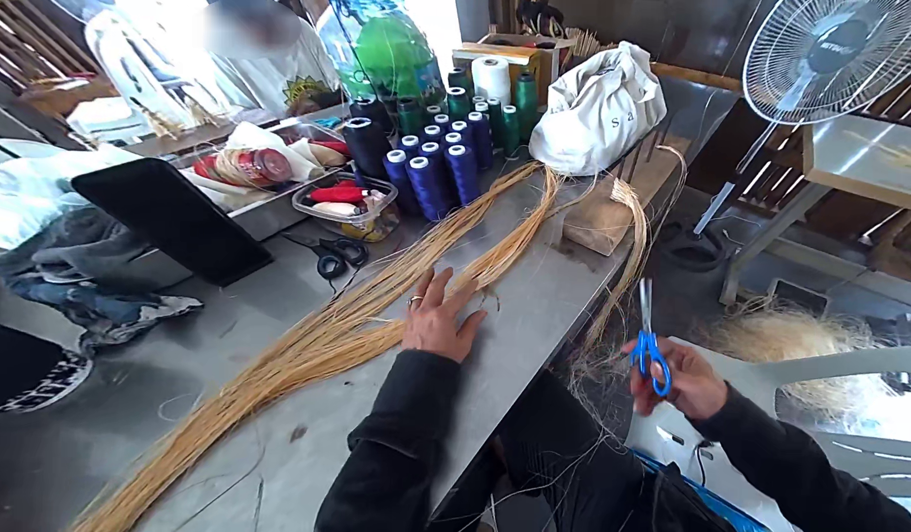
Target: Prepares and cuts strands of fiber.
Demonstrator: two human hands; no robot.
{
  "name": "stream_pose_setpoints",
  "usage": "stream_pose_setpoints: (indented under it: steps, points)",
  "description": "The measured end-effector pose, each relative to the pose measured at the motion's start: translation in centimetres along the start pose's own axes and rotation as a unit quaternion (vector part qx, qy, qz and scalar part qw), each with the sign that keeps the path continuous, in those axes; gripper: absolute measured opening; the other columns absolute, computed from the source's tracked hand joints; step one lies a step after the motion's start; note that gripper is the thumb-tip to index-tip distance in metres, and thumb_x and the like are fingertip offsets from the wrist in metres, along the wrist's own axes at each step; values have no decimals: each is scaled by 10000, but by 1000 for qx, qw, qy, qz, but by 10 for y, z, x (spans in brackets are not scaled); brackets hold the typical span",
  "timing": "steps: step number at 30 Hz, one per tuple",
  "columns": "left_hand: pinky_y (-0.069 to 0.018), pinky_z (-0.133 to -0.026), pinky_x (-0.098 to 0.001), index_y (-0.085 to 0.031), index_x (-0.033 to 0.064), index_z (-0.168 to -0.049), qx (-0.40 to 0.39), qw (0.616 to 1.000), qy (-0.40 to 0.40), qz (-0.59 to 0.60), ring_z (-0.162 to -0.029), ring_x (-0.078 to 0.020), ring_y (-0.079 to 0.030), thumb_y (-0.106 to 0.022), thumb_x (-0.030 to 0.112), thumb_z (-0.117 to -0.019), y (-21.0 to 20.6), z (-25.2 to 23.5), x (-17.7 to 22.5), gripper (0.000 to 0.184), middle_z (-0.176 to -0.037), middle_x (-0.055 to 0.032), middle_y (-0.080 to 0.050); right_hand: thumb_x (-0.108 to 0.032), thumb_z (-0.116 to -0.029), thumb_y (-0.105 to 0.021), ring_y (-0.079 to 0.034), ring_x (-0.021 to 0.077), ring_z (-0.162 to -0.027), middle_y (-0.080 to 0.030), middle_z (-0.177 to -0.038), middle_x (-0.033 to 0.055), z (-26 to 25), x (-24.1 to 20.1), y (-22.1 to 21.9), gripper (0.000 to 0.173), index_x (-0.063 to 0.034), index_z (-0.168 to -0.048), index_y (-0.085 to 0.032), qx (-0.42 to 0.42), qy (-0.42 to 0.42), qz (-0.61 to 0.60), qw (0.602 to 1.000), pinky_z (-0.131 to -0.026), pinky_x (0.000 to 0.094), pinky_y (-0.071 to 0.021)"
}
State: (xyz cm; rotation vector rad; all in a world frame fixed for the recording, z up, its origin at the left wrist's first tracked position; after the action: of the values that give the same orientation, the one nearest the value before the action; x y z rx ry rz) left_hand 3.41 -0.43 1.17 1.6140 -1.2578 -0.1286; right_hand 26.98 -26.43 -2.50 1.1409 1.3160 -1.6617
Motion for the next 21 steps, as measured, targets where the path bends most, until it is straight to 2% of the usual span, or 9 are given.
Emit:
stream_pose_setpoints:
  steps: [2, 3, 7, 11, 12, 14, 16, 19, 21]
  points:
    - [-321, -1123, -710, -743, 68, -1243, -17, 1000, -26, 5, -1450, -527, -358, -774, 131, -877, -6, 2, 10, 373, -1479, -260, -531, -566, -911, -694, -763, 245, -740, -764, -914, 57, 14, 20, -2, 659, -68, -1324, -570, -64, -37, -18, 997, -679, 417, -664]
    - [-317, -1128, -707, -732, 58, -1260, -29, 999, -42, 3, -1454, -522, -358, -733, 102, -897, -11, 2, 17, 366, -1482, -245, -537, -617, -899, -682, -768, 260, -771, -764, -944, 69, 17, 28, -3, 708, -76, -1342, -570, -101, -43, -36, 993, -701, 433, -664]
    - [-318, -1141, -684, -672, 17, -1337, -57, 996, -64, -18, -1425, -486, -435, -603, -12, -965, -27, 0, 39, 380, -1403, -211, -621, -596, -942, -640, -770, 273, -840, -762, -1021, 90, 21, 41, -20, 684, -84, -1390, -570, -207, -29, -77, 975, -745, 433, -662]
    - [-425, -1068, -637, -665, 38, -1353, -63, 994, -81, -41, -1290, -494, -550, -626, -8, -959, -36, -10, 43, 399, -1217, -256, -682, -582, -953, -635, -771, 284, -857, -762, -1038, 111, 10, 40, -41, 691, -65, -1406, -560, -252, -17, -96, 963, -748, 432, -662]
    - [-453, -1027, -631, -693, 31, -1301, -71, 994, -73, -43, -1232, -497, -575, -660, 3, -945, -37, -12, 44, 358, -1164, -264, -681, -584, -953, -635, -771, 288, -858, -762, -1037, 115, 6, 41, -46, 696, -60, -1405, -561, -258, -22, -100, 961, -747, 434, -663]
    - [-485, -972, -617, -741, 3, -1072, -83, 995, -48, -35, -1133, -483, -610, -725, 25, -914, -34, -16, 43, 161, -1044, -249, -689, -601, -945, -634, -771, 287, -845, -763, -1028, 117, -2, 44, -57, 705, -60, -1393, -571, -264, -38, -106, 958, -733, 433, -662]
    - [-496, -960, -586, -741, -10, -907, -80, 996, -36, -9, -1088, -452, -632, -759, 27, -886, -29, -18, 42, 46, -953, -216, -701, -631, -933, -627, -770, 278, -823, -766, -1013, 107, -10, 45, -69, 733, -56, -1385, -571, -255, -53, -98, 960, -718, 429, -661]
    - [-483, -1026, -563, -747, -19, -879, -69, 995, -22, 64, -1161, -418, -640, -755, 10, -883, -20, -17, 40, 30, -1013, -204, -735, -650, -933, -611, -767, 273, -794, -764, -986, 99, -22, 45, -87, 784, -12, -1383, -531, -214, -74, -74, 971, -708, 430, -661]
    - [-515, -986, -575, -759, -16, -911, -69, 993, -2, 99, -1096, -382, -694, -741, 21, -901, -14, -15, 41, 43, -1024, -196, -751, -607, -979, -563, -768, 267, -758, -769, -944, 98, -28, 42, -97, 721, 9, -1351, -522, -174, -95, -65, 978, -685, 412, -661]
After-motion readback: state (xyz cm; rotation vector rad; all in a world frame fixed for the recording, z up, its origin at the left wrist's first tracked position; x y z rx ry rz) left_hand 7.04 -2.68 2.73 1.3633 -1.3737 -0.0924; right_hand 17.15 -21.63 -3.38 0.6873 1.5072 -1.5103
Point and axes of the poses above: each hand's wrist, its own z-axis away from the middle knuckle, its own y-axis out of the back of the hand, x = y × z, the point moved 4 cm from there along -z, towards the middle knuckle
